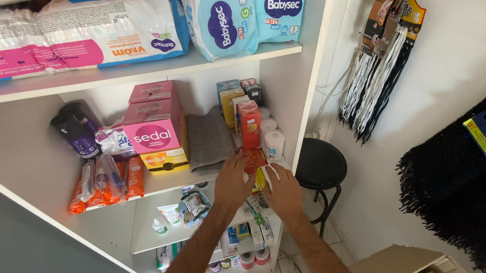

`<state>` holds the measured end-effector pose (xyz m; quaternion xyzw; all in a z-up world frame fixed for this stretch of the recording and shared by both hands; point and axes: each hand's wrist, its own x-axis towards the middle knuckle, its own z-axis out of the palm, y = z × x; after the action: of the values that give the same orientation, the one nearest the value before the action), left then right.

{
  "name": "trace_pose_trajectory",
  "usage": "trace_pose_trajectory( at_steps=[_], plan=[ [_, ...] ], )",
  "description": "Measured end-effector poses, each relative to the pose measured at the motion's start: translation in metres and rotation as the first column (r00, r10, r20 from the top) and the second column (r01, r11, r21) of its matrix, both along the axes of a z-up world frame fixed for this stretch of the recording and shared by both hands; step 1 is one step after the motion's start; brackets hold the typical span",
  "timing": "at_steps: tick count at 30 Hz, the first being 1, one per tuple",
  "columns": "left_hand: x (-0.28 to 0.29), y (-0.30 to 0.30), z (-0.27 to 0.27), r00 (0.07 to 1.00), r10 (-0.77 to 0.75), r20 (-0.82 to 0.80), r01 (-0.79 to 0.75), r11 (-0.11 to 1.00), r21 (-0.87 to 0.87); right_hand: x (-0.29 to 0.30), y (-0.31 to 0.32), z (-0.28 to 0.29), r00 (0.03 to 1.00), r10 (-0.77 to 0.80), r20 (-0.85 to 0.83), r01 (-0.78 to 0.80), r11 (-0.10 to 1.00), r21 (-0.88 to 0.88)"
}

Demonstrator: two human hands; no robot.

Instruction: The person takes various household items including pink boxes, yellow boxes, and small containers from a cardboard box by hand and places them onto a white shelf unit.

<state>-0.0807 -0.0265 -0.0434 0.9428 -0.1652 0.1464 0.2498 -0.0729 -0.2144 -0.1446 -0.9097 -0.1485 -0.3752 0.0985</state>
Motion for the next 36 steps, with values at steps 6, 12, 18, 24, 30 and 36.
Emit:
trace_pose_trajectory(
  at_steps=[6, 12, 18, 24, 30, 36],
  plan=[
    [-0.004, -0.011, -0.036, 0.992, -0.028, 0.126, -0.002, 0.974, 0.228, -0.026, -0.009, 0.008, 0.999, 0.041, -0.027, -0.038, 0.996, 0.077],
    [0.001, -0.015, -0.054, 0.987, -0.044, 0.155, -0.014, 0.935, 0.355, -0.049, -0.017, 0.009, 0.993, 0.083, -0.079, -0.076, 0.993, 0.091],
    [-0.044, -0.038, -0.052, 0.998, -0.041, 0.037, 0.034, 0.984, 0.176, -0.063, -0.025, 0.013, 0.971, 0.141, -0.194, -0.114, 0.983, 0.145],
    [-0.088, -0.035, -0.073, 0.996, -0.031, 0.079, 0.030, 0.999, 0.015, -0.080, -0.016, 0.015, 0.963, 0.194, -0.189, -0.171, 0.977, 0.128],
    [-0.132, -0.014, -0.065, 0.998, -0.017, 0.053, 0.021, 0.998, -0.064, -0.101, 0.014, 0.015, 0.940, 0.236, -0.248, -0.195, 0.964, 0.178],
    [-0.155, 0.030, -0.080, 0.998, 0.031, 0.057, -0.028, 0.998, -0.051, -0.124, 0.054, 0.014, 0.944, 0.296, -0.143, -0.277, 0.951, 0.139]
  ],
)
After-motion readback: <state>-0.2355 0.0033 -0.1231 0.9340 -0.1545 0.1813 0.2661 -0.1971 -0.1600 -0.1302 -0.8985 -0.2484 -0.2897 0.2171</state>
